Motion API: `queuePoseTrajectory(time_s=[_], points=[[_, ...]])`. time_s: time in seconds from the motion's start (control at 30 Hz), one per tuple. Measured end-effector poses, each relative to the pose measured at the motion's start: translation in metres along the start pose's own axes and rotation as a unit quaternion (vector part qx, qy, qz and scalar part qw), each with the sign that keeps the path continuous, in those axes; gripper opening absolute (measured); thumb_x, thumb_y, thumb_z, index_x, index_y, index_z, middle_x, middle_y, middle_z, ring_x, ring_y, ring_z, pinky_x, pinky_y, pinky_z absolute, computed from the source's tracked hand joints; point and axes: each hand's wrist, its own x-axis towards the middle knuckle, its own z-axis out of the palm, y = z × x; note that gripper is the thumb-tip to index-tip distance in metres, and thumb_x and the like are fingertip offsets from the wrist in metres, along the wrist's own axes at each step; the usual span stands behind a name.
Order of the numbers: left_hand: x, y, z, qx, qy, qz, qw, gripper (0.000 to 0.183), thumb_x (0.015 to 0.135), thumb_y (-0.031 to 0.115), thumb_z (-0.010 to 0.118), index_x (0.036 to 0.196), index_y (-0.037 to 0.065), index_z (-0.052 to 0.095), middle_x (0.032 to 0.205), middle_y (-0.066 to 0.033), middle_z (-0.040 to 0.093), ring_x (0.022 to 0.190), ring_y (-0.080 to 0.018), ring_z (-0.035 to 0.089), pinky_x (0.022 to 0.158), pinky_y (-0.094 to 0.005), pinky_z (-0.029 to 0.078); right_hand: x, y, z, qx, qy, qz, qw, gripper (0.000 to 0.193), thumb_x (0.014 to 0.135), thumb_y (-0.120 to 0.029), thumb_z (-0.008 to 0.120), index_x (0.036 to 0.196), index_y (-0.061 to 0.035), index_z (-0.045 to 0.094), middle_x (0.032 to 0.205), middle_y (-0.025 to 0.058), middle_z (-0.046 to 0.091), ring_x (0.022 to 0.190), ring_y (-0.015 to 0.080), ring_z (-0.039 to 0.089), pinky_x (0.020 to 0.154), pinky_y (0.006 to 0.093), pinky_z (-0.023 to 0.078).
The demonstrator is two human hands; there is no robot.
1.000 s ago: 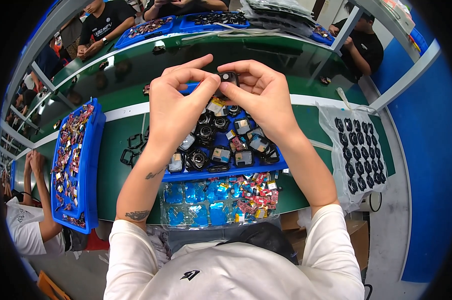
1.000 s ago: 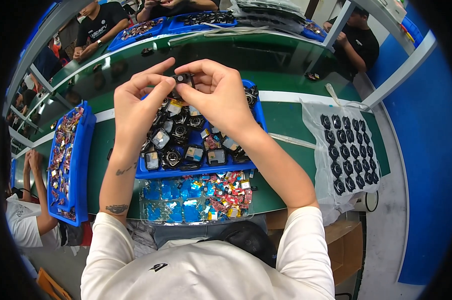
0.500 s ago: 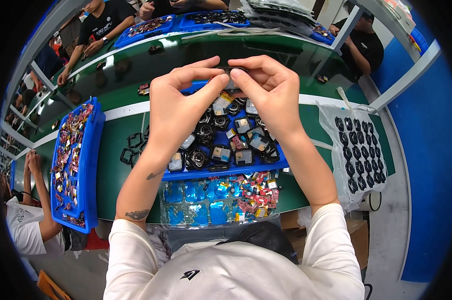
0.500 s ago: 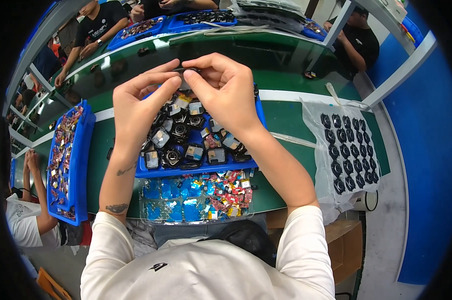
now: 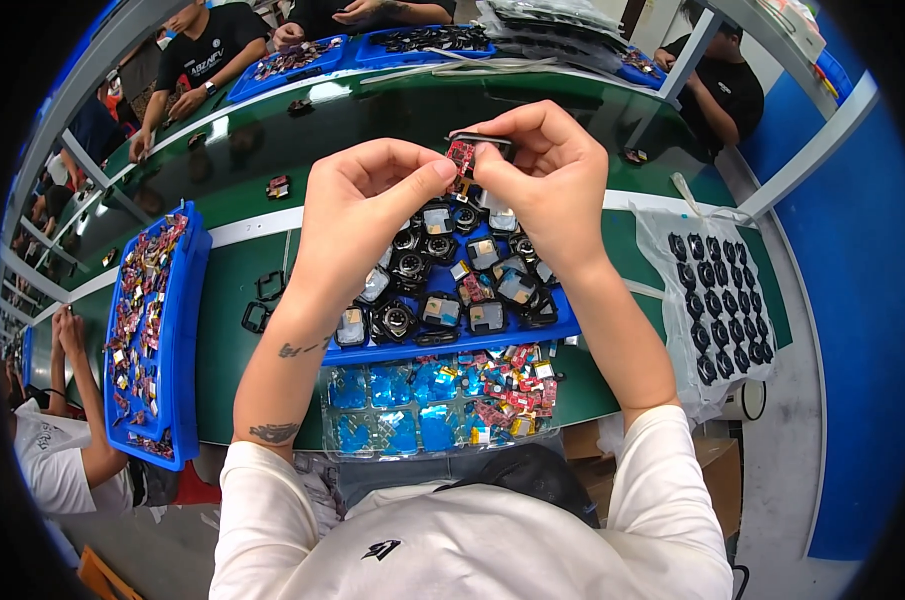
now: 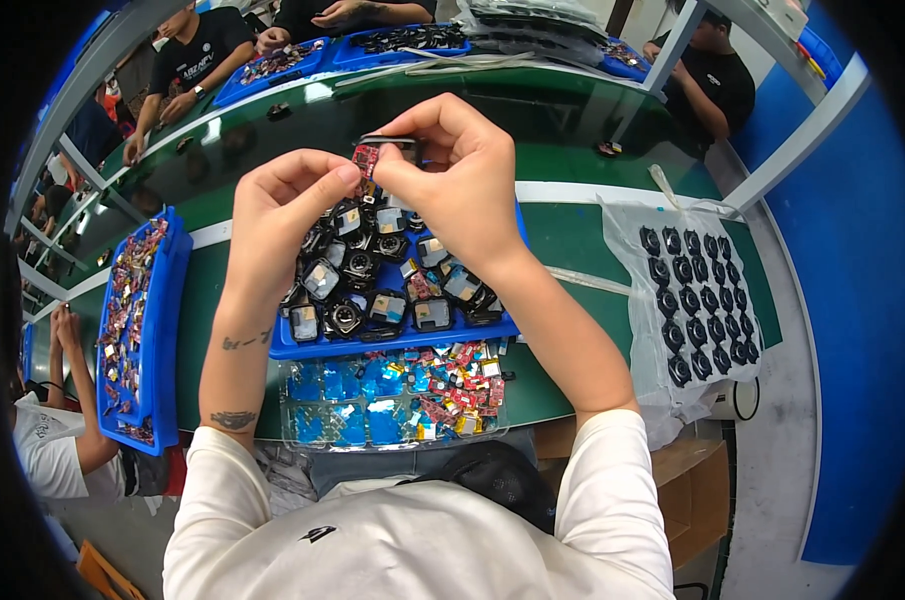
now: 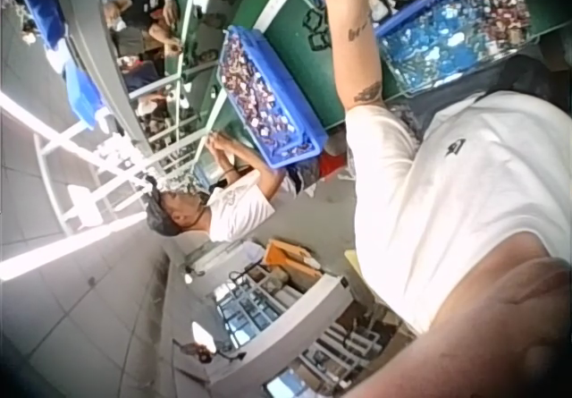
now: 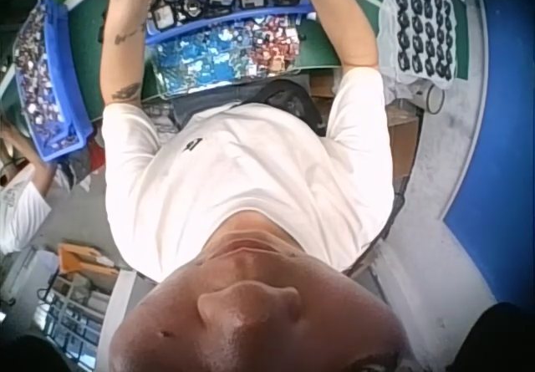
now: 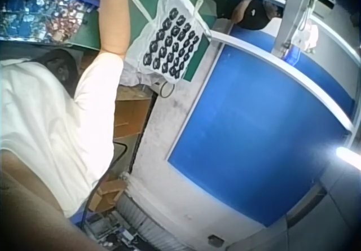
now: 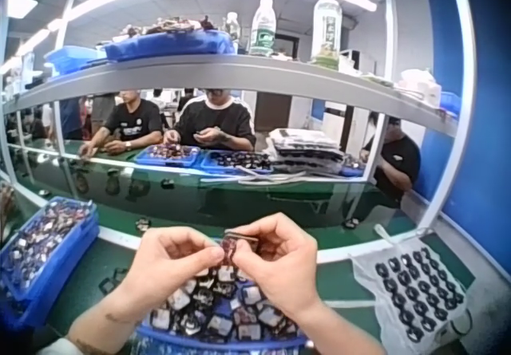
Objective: Assembling small electronic components and batteries into smartwatch frames on an assembly line.
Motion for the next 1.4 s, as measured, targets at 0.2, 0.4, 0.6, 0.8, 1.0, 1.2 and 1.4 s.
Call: queuePoseTrajectory(time_s=[0.2,0.4,0.6,0.8,1.0,1.2,1.4], points=[[0.004,-0.002,0.002,0.007,0.038,-0.008,0.999,0.016,0.081,0.011,0.071,0.086,-0.004,0.065,0.078,-0.0061,0.067,0.073,-0.0078,0.062,0.066,-0.0184,0.049,0.002,-0.001,-0.004,0.013,-0.035,-0.013,0.999,0.011,0.077,0.000,0.068,0.084,0.0013,0.060,0.082,0.0086,0.067,0.074,0.0098,0.064,0.066,0.0214,0.052],[0.013,-0.001,-0.012,0.100,0.082,0.044,0.991,0.021,0.078,0.015,0.074,0.078,0.002,0.058,0.069,-0.0003,0.063,0.063,-0.0040,0.057,0.057,-0.0165,0.042,0.009,-0.011,-0.010,-0.024,-0.025,0.005,0.999,0.023,0.080,-0.001,0.067,0.102,0.0048,0.063,0.090,0.0125,0.068,0.080,0.0133,0.066,0.071,0.0230,0.053],[0.006,0.024,-0.036,0.057,0.128,0.093,0.986,0.018,0.081,0.018,0.071,0.082,0.002,0.062,0.070,-0.0004,0.061,0.063,-0.0051,0.057,0.058,-0.0167,0.041,0.042,0.023,-0.064,-0.057,0.085,-0.007,0.995,0.018,0.082,-0.003,0.066,0.098,0.0040,0.065,0.089,0.0111,0.068,0.079,0.0127,0.065,0.072,0.0228,0.051],[0.001,0.034,-0.039,0.097,0.130,0.105,0.981,0.016,0.083,0.017,0.068,0.083,0.002,0.062,0.070,0.0001,0.061,0.062,-0.0056,0.058,0.058,-0.0167,0.041,0.063,0.127,-0.150,-0.170,0.173,0.165,0.956,0.019,0.083,-0.010,0.067,0.100,-0.0017,0.066,0.089,0.0055,0.067,0.078,0.0106,0.063,0.062,0.0227,0.049],[0.003,0.036,-0.042,0.107,0.136,0.119,0.978,0.016,0.084,0.016,0.067,0.081,0.001,0.062,0.069,0.0002,0.061,0.061,-0.0055,0.058,0.057,-0.0178,0.041,0.056,0.139,-0.215,-0.253,0.239,0.283,0.894,0.019,0.080,-0.012,0.066,0.097,-0.0043,0.069,0.086,0.0041,0.067,0.074,0.0118,0.062,0.062,0.0252,0.048],[0.003,0.034,-0.037,0.134,0.132,0.107,0.976,0.015,0.084,0.014,0.066,0.082,0.000,0.061,0.071,0.0001,0.060,0.062,-0.0058,0.057,0.059,-0.0180,0.041,0.061,0.127,-0.287,-0.313,0.272,0.262,0.871,0.014,0.079,-0.012,0.064,0.086,-0.0005,0.067,0.060,0.0005,0.056,0.045,0.0075,0.047,0.041,0.0207,0.035],[0.006,0.027,-0.034,0.170,0.112,0.090,0.975,0.014,0.085,0.011,0.064,0.083,-0.002,0.060,0.073,0.0000,0.059,0.063,-0.0059,0.055,0.060,-0.0183,0.041,0.064,0.113,-0.386,-0.368,0.395,0.299,0.787,0.014,0.072,-0.012,0.071,0.069,0.0007,0.066,0.055,0.0029,0.054,0.041,0.0088,0.048,0.040,0.0207,0.042]])
